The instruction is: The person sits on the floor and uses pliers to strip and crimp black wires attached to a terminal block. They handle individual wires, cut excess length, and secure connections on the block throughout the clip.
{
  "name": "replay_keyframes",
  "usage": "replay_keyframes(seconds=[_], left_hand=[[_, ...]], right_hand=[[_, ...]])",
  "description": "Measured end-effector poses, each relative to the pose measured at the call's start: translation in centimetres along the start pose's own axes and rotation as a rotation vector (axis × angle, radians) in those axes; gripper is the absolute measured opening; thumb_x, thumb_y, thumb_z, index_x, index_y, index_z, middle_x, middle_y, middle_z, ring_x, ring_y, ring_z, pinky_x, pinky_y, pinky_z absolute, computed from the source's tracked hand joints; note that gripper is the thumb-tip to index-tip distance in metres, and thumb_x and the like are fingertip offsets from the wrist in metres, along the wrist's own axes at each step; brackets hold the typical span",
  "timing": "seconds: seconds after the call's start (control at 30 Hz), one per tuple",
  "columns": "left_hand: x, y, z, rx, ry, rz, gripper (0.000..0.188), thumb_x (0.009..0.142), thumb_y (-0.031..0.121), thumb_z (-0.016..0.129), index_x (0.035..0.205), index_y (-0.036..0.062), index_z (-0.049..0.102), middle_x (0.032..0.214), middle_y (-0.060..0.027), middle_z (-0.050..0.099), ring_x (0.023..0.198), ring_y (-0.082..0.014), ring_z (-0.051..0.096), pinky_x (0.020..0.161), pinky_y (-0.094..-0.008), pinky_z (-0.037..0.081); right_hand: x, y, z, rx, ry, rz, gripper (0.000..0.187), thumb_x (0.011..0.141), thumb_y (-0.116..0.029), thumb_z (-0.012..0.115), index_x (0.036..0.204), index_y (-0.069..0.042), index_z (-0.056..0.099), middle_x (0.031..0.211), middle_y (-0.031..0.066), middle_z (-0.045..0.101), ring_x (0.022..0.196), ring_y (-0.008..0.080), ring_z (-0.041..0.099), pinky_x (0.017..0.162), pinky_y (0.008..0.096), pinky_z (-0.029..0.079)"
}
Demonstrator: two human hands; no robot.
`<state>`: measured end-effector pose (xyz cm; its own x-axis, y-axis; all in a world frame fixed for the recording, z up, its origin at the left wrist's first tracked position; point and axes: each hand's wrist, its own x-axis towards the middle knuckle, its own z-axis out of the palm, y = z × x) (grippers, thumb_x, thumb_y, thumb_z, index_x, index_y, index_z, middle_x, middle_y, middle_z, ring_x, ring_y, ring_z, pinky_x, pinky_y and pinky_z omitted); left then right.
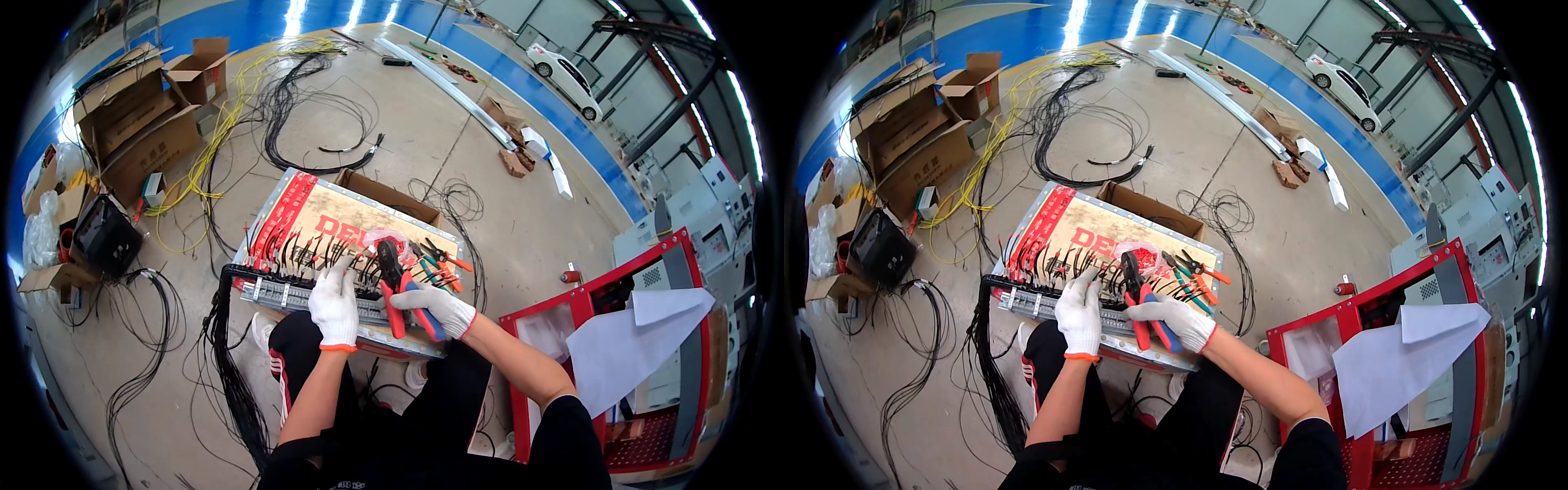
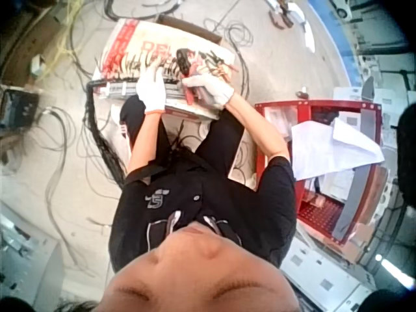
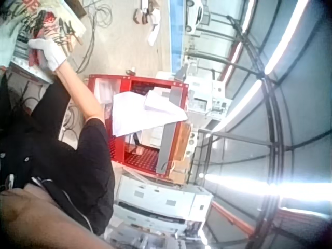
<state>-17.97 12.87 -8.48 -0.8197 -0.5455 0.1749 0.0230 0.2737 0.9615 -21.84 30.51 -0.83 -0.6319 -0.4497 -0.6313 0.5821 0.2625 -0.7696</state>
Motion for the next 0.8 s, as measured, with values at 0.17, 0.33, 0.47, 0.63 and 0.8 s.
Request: replay_keyframes(seconds=[0.17,0.33,0.47,0.63,0.8], left_hand=[[-0.1,-1.2,0.7,-0.414,-0.129,-0.158,0.023,0.090,0.006,0.064,0.112,0.0004,0.065,0.094,-0.0108,0.068,0.074,-0.0180,0.065,0.069,-0.0309,0.053],[0.3,-1.7,1.0,-0.369,-0.204,-0.153,0.016,0.091,0.006,0.063,0.104,-0.0010,0.069,0.090,-0.0103,0.068,0.074,-0.0152,0.064,0.069,-0.0295,0.052],[0.3,-2.0,0.6,-0.325,-0.202,-0.164,0.017,0.091,0.010,0.065,0.102,-0.0011,0.071,0.088,-0.0116,0.068,0.074,-0.0163,0.064,0.068,-0.0303,0.051],[0.3,-1.0,0.5,-0.178,-0.161,-0.036,0.017,0.088,0.011,0.068,0.100,-0.0003,0.071,0.087,-0.0126,0.068,0.073,-0.0197,0.064,0.069,-0.0320,0.050],[0.2,-0.5,0.0,-0.080,-0.162,-0.010,0.015,0.086,0.011,0.069,0.096,0.0002,0.072,0.085,-0.0128,0.067,0.072,-0.0228,0.063,0.068,-0.0337,0.049]], right_hand=[[-1.1,-1.0,1.3,-0.113,-0.002,0.020,0.049,0.083,-0.030,0.076,0.114,0.004,0.059,0.101,0.0066,0.064,0.093,0.0112,0.060,0.084,0.0240,0.048],[0.8,0.8,-0.6,-0.160,-0.056,-0.009,0.046,0.085,-0.033,0.075,0.109,0.003,0.061,0.096,0.0063,0.065,0.089,0.0105,0.060,0.080,0.0234,0.048],[-0.8,-2.0,1.2,-0.323,-0.001,0.057,0.040,0.085,-0.026,0.075,0.110,0.003,0.063,0.099,0.0064,0.064,0.089,0.0102,0.060,0.078,0.0241,0.048],[0.5,-0.8,-0.3,-0.578,-0.021,0.018,0.056,0.081,-0.043,0.073,0.111,0.004,0.060,0.093,0.0102,0.065,0.084,0.0151,0.062,0.076,0.0283,0.049],[0.7,-0.3,0.4,-0.960,0.134,-0.247,0.066,0.077,-0.048,0.070,0.115,0.004,0.058,0.093,0.0212,0.068,0.087,0.0336,0.067,0.079,0.0403,0.051]])
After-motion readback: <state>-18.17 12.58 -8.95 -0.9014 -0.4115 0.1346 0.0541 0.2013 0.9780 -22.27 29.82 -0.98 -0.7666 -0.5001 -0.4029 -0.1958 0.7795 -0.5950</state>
